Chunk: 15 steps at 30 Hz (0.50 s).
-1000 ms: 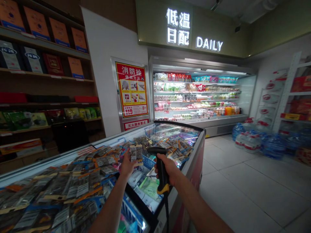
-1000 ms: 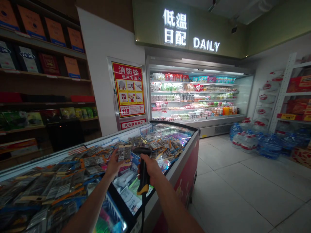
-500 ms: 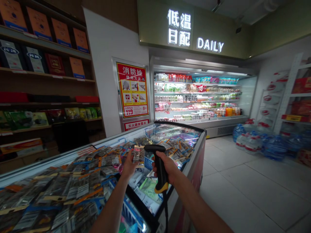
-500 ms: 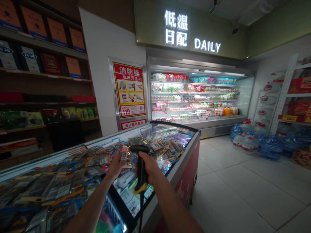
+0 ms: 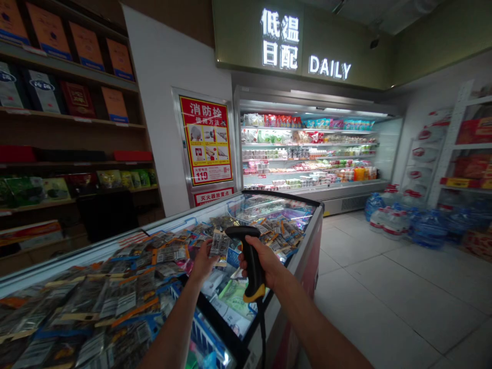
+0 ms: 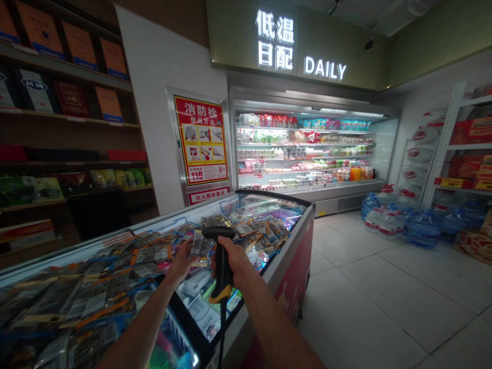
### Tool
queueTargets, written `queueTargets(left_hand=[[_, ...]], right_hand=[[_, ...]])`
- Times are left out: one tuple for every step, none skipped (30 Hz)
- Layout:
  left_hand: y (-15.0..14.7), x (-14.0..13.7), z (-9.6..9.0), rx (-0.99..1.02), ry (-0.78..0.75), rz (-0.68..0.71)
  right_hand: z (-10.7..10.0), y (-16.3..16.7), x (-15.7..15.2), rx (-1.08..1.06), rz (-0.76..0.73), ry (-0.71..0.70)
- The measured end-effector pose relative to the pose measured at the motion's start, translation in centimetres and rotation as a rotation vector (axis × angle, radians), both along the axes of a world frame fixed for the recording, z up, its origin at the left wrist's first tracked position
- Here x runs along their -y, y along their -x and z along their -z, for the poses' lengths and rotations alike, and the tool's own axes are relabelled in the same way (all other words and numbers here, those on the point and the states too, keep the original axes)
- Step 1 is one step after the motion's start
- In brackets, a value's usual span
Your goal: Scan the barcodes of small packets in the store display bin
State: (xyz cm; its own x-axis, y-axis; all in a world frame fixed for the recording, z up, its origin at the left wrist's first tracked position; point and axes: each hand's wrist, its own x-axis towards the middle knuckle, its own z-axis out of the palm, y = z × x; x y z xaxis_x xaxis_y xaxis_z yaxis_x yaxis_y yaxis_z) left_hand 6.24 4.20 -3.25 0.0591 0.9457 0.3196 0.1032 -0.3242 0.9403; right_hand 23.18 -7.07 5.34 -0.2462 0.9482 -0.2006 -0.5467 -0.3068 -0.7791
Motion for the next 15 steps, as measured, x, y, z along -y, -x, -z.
queueTargets(left_hand=[[0.0,0.0,0.0,0.0,-0.002,0.003],[0.0,0.0,-0.1,0.003,-0.003,0.003],[0.0,0.0,-0.1,0.011,-0.001,0.0],[0.0,0.0,-0.1,0.021,0.002,-0.003],[0.0,0.0,0.0,0.031,0.005,-0.005],[0.0,0.0,0.1,0.04,0.007,-0.004],[0.0,-0.1,0.2,0.045,0.01,-0.004],[0.1,-0.2,0.3,0.048,0.012,-0.005],[0.2,-0.3,0.5,0.047,0.012,-0.008],[0.3,-0.4,0.6,0.045,0.011,-0.015],[0.3,-0.5,0.7,0.042,0.011,-0.028],[0.3,-0.6,0.8,0.038,0.014,-0.044],[0.2,-0.8,0.7,0.03,0.022,-0.061],[0.0,-0.9,0.6,0.019,0.034,-0.078],[-0.3,-1.0,0.4,0.003,0.049,-0.1]], right_hand=[[0.0,0.0,0.0,0.0,0.0,0.002],[0.0,0.0,0.0,0.0,-0.001,0.001],[0.1,0.0,0.0,-0.001,-0.002,-0.001],[0.0,0.0,0.0,-0.004,-0.001,-0.002],[0.0,0.0,-0.1,-0.007,-0.001,-0.004],[0.0,0.1,-0.1,-0.009,0.001,-0.006],[0.0,0.1,-0.1,-0.006,0.006,-0.011],[0.0,0.0,-0.2,0.002,0.014,-0.02],[0.0,-0.1,-0.3,0.013,0.025,-0.029],[0.0,-0.3,-0.4,0.027,0.04,-0.037],[0.0,-0.6,-0.5,0.041,0.057,-0.044],[0.0,-1.0,-0.6,0.053,0.081,-0.049],[0.1,-1.4,-0.7,0.064,0.109,-0.055],[0.1,-1.9,-0.9,0.071,0.137,-0.06],[0.1,-2.5,-1.0,0.077,0.163,-0.064]])
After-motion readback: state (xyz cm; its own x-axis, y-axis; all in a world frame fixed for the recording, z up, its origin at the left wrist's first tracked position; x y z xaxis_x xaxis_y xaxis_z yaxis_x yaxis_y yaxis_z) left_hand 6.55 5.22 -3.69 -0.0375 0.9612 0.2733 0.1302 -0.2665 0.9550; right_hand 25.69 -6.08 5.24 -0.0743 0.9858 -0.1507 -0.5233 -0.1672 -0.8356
